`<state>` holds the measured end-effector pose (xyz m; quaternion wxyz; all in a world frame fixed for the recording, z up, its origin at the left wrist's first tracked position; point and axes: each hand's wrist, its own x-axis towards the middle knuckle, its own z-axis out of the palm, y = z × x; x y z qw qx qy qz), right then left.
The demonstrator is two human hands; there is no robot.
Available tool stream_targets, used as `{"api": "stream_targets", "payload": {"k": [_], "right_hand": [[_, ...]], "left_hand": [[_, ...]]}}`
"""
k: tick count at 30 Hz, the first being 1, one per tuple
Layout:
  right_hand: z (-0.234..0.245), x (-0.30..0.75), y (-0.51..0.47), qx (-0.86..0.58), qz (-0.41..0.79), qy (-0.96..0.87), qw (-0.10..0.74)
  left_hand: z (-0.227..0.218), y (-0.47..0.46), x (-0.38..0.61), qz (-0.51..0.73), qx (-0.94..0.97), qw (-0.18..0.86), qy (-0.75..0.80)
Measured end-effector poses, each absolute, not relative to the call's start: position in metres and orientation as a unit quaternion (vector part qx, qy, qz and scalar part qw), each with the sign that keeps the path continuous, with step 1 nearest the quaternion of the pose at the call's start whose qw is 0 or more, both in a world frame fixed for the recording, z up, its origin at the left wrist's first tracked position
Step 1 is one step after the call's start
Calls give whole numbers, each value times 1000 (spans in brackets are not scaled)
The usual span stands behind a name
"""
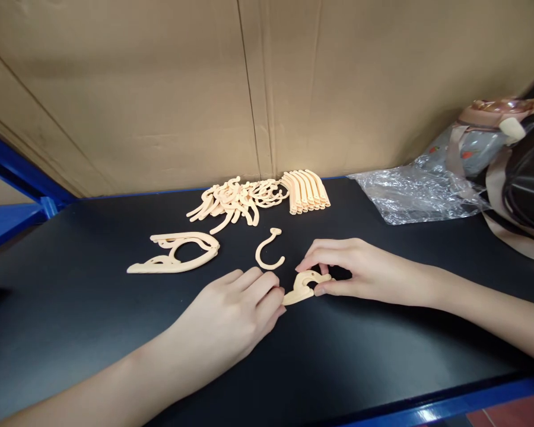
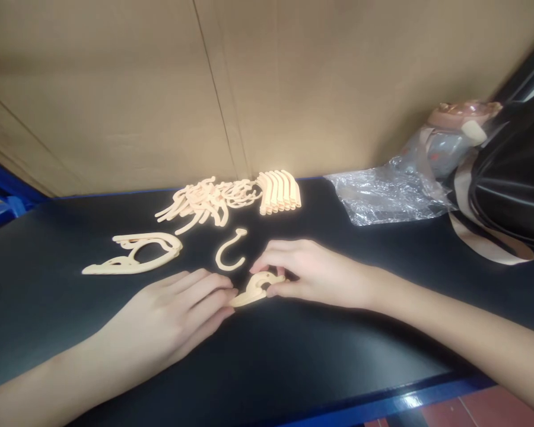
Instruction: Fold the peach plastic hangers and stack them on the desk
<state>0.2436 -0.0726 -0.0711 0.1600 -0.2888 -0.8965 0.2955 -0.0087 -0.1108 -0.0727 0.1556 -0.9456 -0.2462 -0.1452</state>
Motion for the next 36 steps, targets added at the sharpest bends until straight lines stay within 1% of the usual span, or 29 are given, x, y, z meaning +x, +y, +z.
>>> {"api": "stream_targets", "payload": {"k": [3,10,16,20,24,30,32,36], "right_hand": [[-71,241,-73,-287,277,-904,154],[-66,239,-74,-285,173,-932,146],[-67,239,-74,-291,145,-936,138],[-66,240,-73,-290,153,-934,141],[-66,243,-69,-307,163,-920,183],[-68,253,-50,-404,116,-863,279],[-66,259,-40,-436,93,-848,287],[-60,272,-15,-475,24,-839,264]], "left_hand": [[-73,-110,-8,-153,-945,141,-254],[-73,-110,-11,-130,-950,119,-259],[-71,-107,-11,-135,-948,118,-264],[-71,-106,-11,-141,-947,117,-264],[-71,-107,-11,-147,-946,118,-263],[-67,-104,-15,-194,-939,114,-261],[-65,-99,-18,-210,-932,119,-270],[-65,-87,-27,-225,-923,137,-282]]}}
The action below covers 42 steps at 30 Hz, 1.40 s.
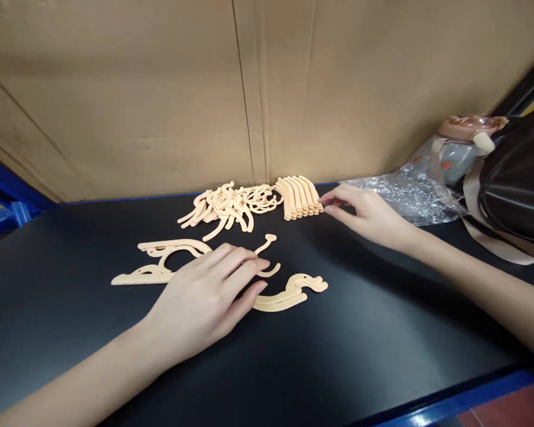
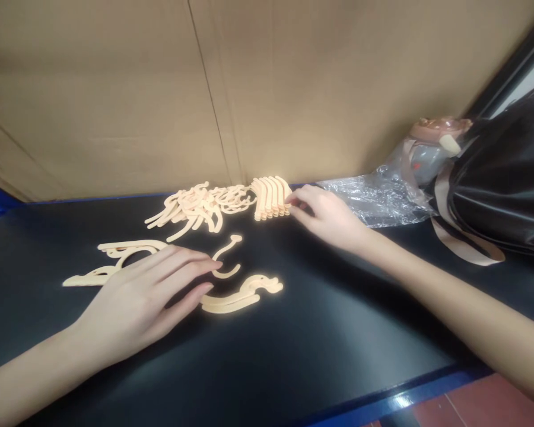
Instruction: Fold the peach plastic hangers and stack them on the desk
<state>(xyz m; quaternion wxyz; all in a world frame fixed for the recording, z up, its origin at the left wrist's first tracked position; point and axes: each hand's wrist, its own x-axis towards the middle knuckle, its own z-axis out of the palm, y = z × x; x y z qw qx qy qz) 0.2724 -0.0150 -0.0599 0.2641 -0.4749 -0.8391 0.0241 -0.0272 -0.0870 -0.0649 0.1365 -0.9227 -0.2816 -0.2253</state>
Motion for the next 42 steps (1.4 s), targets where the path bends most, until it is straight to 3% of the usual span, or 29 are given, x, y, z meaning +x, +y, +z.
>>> {"api": "stream_targets", "payload": {"k": [6,14,27,42], "right_hand": [[-60,284,23,-500,-29,-838,218],[-59,276,57,-601,56,-774,193],[-60,261,79,-631,159,-736,184],[-55,257,78,-653,49,-744,136]], "left_hand": [[-68,-77,-35,-227,-918,134,-296],[-71,-79,-34,-234,-918,120,-298],[-70,-80,-34,-232,-921,106,-293],[-71,-79,-33,-218,-925,101,-296]]}}
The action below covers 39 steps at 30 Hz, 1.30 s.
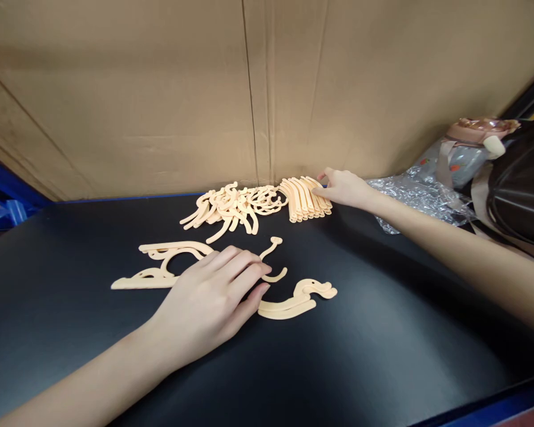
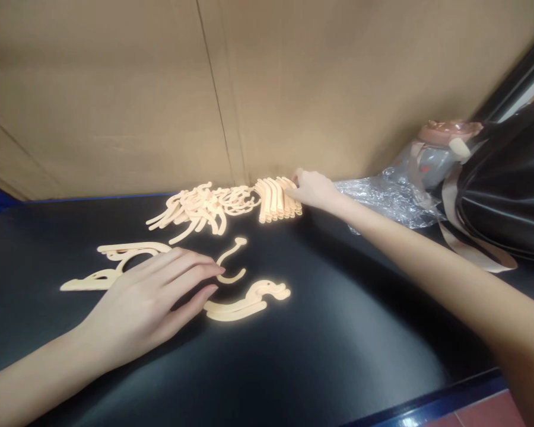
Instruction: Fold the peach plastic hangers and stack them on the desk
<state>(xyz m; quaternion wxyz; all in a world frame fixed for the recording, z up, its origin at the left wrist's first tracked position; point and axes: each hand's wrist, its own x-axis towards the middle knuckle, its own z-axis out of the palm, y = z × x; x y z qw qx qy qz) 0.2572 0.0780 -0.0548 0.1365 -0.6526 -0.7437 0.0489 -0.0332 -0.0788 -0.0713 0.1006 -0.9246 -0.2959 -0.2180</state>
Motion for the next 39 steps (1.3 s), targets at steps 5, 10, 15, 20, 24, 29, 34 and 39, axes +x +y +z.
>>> {"api": "stream_targets", "payload": {"k": [5,10,15,20,24,29,34,39], "right_hand": [[-54,253,78,-647,27,-751,130],[-52,254,78,-647,27,-743,166],[-40,258,65,-632,31,-746,208],[-33,247,19,-511,17,-829,226],[-38,234,-15,-426,-68,-890,145],[-49,233,-30,-317,-110,-938,82],[-58,246,-33,-297,-147,-943,43],[-63,257,-35,-293,-176,-939,49]], "left_hand": [[-70,-80,-34,-217,-925,104,-293],[-70,-80,-32,-217,-925,101,-295],[-70,-80,-32,-218,-925,102,-294],[-73,-81,-32,-214,-926,111,-290],[-74,-80,-32,-194,-931,117,-287],[-72,-80,-31,-187,-936,108,-277],[-71,-80,-32,-195,-933,127,-274],[-70,-79,-33,-194,-931,136,-279]]}}
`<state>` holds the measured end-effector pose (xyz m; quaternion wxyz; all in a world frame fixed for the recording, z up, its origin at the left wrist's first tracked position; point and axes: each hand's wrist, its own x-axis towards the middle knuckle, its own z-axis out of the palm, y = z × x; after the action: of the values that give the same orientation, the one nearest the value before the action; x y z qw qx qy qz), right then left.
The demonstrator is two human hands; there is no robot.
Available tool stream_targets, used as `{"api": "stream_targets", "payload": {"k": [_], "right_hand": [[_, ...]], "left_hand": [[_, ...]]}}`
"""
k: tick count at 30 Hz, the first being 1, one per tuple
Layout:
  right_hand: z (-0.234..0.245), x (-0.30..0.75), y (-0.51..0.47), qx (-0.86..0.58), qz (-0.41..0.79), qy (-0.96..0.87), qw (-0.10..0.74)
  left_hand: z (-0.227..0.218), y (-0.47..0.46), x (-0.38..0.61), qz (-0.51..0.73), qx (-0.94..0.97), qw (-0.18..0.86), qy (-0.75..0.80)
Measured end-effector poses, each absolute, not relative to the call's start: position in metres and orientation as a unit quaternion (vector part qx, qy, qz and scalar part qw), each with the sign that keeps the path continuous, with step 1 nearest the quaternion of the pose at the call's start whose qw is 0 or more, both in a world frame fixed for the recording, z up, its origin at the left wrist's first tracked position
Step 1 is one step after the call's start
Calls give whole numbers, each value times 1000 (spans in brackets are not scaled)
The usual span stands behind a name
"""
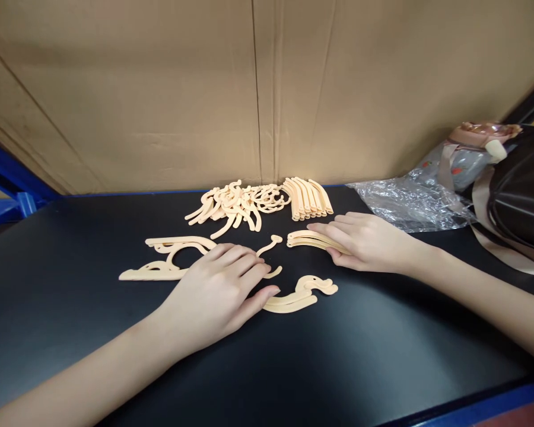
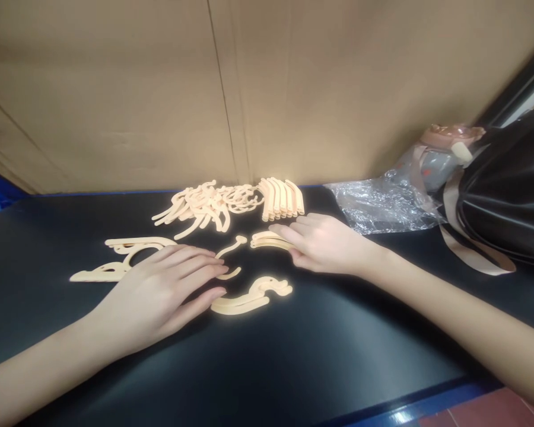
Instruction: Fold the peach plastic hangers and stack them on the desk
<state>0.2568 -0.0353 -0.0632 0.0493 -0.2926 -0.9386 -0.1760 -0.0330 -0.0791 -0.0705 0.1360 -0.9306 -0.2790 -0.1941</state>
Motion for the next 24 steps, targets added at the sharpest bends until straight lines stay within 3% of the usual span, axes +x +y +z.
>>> {"api": "stream_targets", "payload": {"k": [24], "right_hand": [[-71,272,-36,-393,54,-907,143]], "left_hand": [[-70,-72,-37,-170,-922,164,-307]]}}
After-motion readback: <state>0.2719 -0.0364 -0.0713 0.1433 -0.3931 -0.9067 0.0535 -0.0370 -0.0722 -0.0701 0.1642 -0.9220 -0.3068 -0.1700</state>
